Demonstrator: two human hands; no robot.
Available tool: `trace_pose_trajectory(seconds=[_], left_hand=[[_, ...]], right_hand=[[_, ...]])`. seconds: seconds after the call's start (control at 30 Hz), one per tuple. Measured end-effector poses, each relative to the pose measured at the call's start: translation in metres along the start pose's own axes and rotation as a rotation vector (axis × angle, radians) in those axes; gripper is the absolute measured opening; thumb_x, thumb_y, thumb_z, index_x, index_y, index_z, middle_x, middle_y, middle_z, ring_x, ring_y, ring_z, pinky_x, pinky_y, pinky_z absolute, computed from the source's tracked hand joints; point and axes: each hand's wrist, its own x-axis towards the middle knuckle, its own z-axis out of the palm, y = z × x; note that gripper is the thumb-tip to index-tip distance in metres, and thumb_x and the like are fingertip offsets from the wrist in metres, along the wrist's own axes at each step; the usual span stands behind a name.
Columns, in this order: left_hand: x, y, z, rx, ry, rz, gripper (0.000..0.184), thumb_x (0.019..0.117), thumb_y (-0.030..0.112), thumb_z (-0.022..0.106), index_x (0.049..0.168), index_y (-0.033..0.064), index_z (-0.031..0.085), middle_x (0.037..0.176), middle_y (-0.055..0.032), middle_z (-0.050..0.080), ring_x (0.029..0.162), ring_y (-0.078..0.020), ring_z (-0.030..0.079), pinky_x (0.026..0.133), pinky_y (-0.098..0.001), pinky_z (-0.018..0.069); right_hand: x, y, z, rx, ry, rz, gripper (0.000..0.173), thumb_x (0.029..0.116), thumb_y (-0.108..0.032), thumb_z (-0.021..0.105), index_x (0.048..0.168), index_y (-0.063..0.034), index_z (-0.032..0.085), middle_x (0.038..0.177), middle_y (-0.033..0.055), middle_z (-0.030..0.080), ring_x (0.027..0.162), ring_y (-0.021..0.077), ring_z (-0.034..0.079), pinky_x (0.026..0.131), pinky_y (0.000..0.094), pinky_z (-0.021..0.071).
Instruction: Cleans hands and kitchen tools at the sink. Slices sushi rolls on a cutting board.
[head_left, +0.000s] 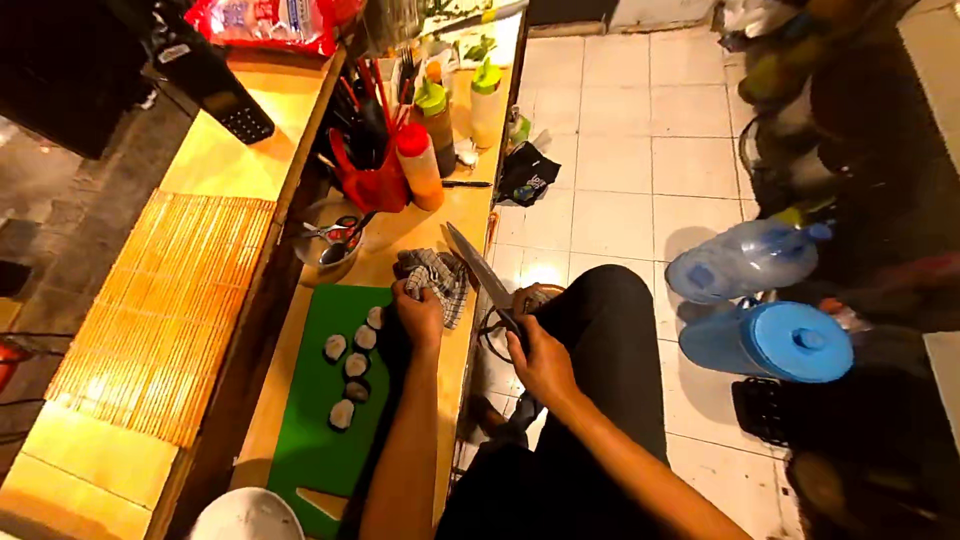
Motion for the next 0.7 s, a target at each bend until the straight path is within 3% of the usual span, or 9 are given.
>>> trace_pose_trajectory(seconds=[0.1, 0.2, 0.33, 0.43, 0.5, 0.53, 0.6, 0.7], left_hand=[[0.0, 0.005, -0.002, 0.081, 0.025, -0.03, 0.038, 0.0981, 0.011, 0.062, 0.132, -0.0018, 0.054, 0.109, -0.0237, 0.068, 0.103, -0.0349, 0.068, 0.09, -0.0527, 0.0546], [-0.001, -0.002, -0.01, 0.044, 0.036, -0.088, 0.041, 0.0986, 0.012, 0.063, 0.135, -0.0026, 0.051, 0.115, -0.0246, 0.066, 0.106, -0.0339, 0.066, 0.092, -0.0508, 0.0538], [-0.006, -0.017, -0.015, 0.066, 0.027, -0.055, 0.042, 0.0984, 0.011, 0.063, 0.136, -0.0046, 0.052, 0.119, -0.0273, 0.063, 0.11, -0.0351, 0.064, 0.097, -0.0498, 0.0517], [-0.009, -0.03, -0.007, 0.142, -0.08, 0.281, 0.035, 0.0959, 0.006, 0.06, 0.128, -0.0089, 0.061, 0.116, -0.0255, 0.068, 0.11, -0.0341, 0.067, 0.097, -0.05, 0.0534], [-0.007, -0.046, 0.003, 0.193, -0.174, 0.607, 0.033, 0.0952, 0.011, 0.062, 0.123, -0.0059, 0.068, 0.132, -0.0225, 0.064, 0.129, -0.0357, 0.058, 0.11, -0.0504, 0.0461], [-0.005, -0.051, 0.007, 0.24, -0.242, 0.705, 0.036, 0.0986, 0.017, 0.06, 0.129, -0.0025, 0.067, 0.141, -0.0206, 0.06, 0.139, -0.0375, 0.05, 0.117, -0.0522, 0.0389], [-0.002, -0.052, 0.012, 0.353, -0.347, 0.784, 0.044, 0.1055, 0.027, 0.05, 0.141, 0.0023, 0.06, 0.153, -0.0158, 0.051, 0.15, -0.0379, 0.035, 0.122, -0.054, 0.029], [0.007, -0.047, 0.004, 0.528, -0.428, 0.846, 0.046, 0.1091, 0.028, 0.04, 0.145, 0.0051, 0.057, 0.155, -0.0117, 0.051, 0.15, -0.0356, 0.035, 0.122, -0.0596, 0.0236]], right_hand=[[0.002, 0.001, 0.002, -0.012, 0.013, -0.006, 0.04, 0.1048, -0.031, 0.05, 0.129, -0.001, 0.062, 0.106, 0.0164, 0.072, 0.09, 0.0322, 0.072, 0.078, 0.0503, 0.0591], [0.009, -0.002, 0.003, -0.031, 0.001, -0.062, 0.039, 0.1035, -0.029, 0.053, 0.129, -0.001, 0.063, 0.111, 0.0172, 0.071, 0.091, 0.0322, 0.073, 0.078, 0.0498, 0.0598], [0.032, -0.013, 0.015, -0.049, -0.235, -0.058, 0.042, 0.1051, -0.03, 0.052, 0.137, -0.0049, 0.059, 0.123, 0.0193, 0.067, 0.104, 0.0355, 0.07, 0.09, 0.0531, 0.0561], [0.038, -0.017, 0.027, -0.075, -0.313, -0.092, 0.045, 0.1074, -0.035, 0.046, 0.141, -0.0065, 0.057, 0.123, 0.0189, 0.068, 0.103, 0.0364, 0.071, 0.09, 0.054, 0.0564], [0.036, -0.018, 0.029, -0.081, -0.337, -0.1, 0.045, 0.1078, -0.033, 0.045, 0.143, -0.0063, 0.055, 0.118, 0.0191, 0.07, 0.102, 0.0371, 0.071, 0.089, 0.0539, 0.0564], [0.035, -0.019, 0.029, -0.083, -0.349, -0.096, 0.045, 0.1079, -0.032, 0.045, 0.144, -0.0061, 0.054, 0.117, 0.0193, 0.07, 0.102, 0.0377, 0.071, 0.089, 0.0542, 0.0559], [0.037, -0.02, 0.027, -0.09, -0.357, -0.09, 0.044, 0.1082, -0.03, 0.044, 0.144, -0.0056, 0.055, 0.116, 0.0196, 0.071, 0.104, 0.038, 0.071, 0.092, 0.0544, 0.0551], [0.037, -0.016, 0.031, -0.095, -0.327, -0.095, 0.042, 0.1077, -0.029, 0.047, 0.14, -0.0047, 0.058, 0.11, 0.0193, 0.072, 0.102, 0.0384, 0.071, 0.091, 0.0553, 0.0552]])
